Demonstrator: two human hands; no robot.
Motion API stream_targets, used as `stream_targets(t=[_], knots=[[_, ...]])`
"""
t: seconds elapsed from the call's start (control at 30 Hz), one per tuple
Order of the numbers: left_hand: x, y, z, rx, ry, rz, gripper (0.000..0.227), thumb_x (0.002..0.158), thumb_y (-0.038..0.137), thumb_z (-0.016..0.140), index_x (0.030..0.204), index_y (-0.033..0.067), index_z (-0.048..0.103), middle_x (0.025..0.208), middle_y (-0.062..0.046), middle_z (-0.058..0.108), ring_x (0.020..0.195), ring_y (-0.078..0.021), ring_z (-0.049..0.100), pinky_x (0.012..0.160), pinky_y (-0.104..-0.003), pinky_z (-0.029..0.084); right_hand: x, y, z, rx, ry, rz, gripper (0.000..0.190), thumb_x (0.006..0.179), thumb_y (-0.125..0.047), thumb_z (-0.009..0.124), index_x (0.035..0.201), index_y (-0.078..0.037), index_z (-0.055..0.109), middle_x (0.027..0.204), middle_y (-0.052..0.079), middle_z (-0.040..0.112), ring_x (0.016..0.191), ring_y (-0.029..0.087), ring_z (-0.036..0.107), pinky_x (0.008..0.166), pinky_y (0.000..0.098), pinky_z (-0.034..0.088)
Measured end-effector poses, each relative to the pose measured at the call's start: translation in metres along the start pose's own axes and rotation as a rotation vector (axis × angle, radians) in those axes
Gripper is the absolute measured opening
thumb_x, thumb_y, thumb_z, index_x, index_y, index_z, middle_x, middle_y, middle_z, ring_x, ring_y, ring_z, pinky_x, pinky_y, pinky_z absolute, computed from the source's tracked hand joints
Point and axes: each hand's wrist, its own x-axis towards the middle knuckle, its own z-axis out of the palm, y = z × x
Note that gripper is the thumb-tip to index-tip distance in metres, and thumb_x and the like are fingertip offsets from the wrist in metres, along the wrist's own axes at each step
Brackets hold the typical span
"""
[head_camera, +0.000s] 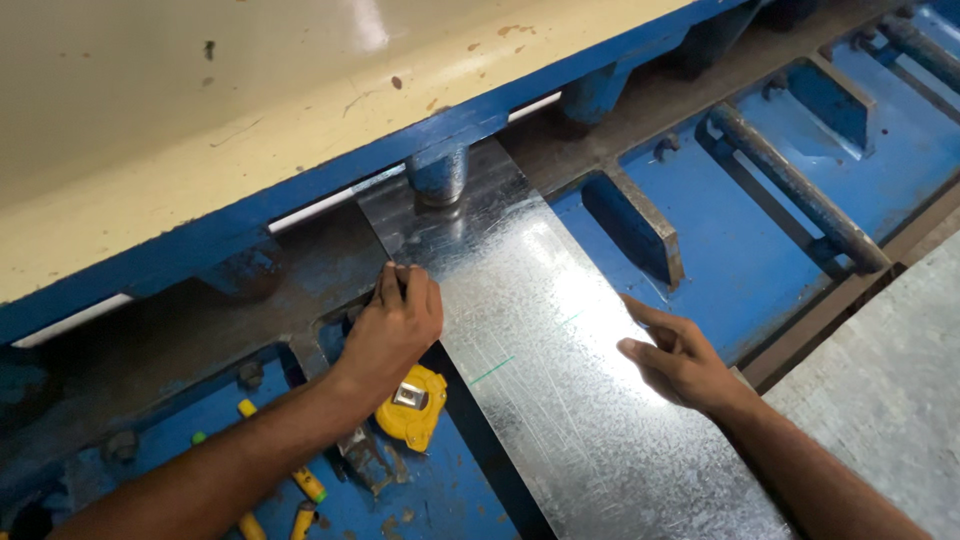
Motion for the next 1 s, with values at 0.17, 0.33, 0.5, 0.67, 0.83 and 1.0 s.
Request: stream_targets(t=[0.17,0.33,0.5,0.67,0.83,1.0], knots=[[-0.005,0.003,0.004,0.005,-0.028,0.025,0.015,0.081,0.003,0.066,0.092,-0.0059,0.069,0.094,-0.018,0.064,0.092,-0.0299,0.071,0.089,-0.032,0.063,-0.001,-0.011,0.006,-0.124,0.164,0.285,0.074,0.092,-0.015,0.062,0.155,0.006,0.030,0.159,0.029,0.040,0.148,0.033,0.041,0.116,0.0466,0.037],[-0.007,0.003,0.004,-0.027,0.014,-0.032,0.017,0.082,0.007,0.065,0.093,-0.0062,0.069,0.096,-0.019,0.065,0.093,-0.0316,0.071,0.082,-0.031,0.062,0.000,0.000,0.003,0.011,0.151,0.242,0.075,0.092,-0.014,0.061,0.155,0.006,0.027,0.161,0.029,0.034,0.148,0.034,0.039,0.115,0.0473,0.037],[-0.006,0.002,0.000,-0.014,0.003,-0.051,0.022,0.081,0.008,0.066,0.098,-0.0054,0.070,0.101,-0.019,0.066,0.089,-0.0316,0.072,0.078,-0.032,0.062,0.000,0.008,-0.002,0.023,0.114,0.184,0.074,0.095,-0.013,0.059,0.155,0.011,0.024,0.163,0.029,0.027,0.152,0.031,0.030,0.118,0.0465,0.031],[-0.011,0.008,-0.009,0.025,0.039,-0.067,0.030,0.083,0.013,0.064,0.106,-0.0044,0.073,0.104,-0.018,0.068,0.083,-0.0254,0.071,0.071,-0.029,0.059,-0.001,0.003,0.000,0.063,0.054,0.117,0.075,0.094,-0.013,0.059,0.153,0.015,0.022,0.161,0.032,0.035,0.150,0.036,0.038,0.118,0.0481,0.034],[-0.016,0.014,-0.012,0.011,-0.005,0.055,0.027,0.081,0.013,0.063,0.100,-0.0027,0.075,0.102,-0.019,0.072,0.064,-0.0138,0.064,0.053,-0.023,0.048,-0.001,-0.002,0.003,0.073,0.037,0.114,0.074,0.095,-0.013,0.058,0.153,0.015,0.022,0.160,0.032,0.035,0.149,0.034,0.038,0.118,0.0467,0.034],[-0.014,0.007,-0.003,-0.024,0.023,0.101,0.015,0.080,0.013,0.063,0.086,0.0021,0.073,0.090,-0.016,0.069,0.058,-0.0132,0.062,0.048,-0.025,0.047,0.011,-0.001,0.008,0.110,0.081,0.148,0.072,0.096,-0.009,0.057,0.157,0.010,0.023,0.157,0.031,0.041,0.137,0.030,0.046,0.108,0.0403,0.040]])
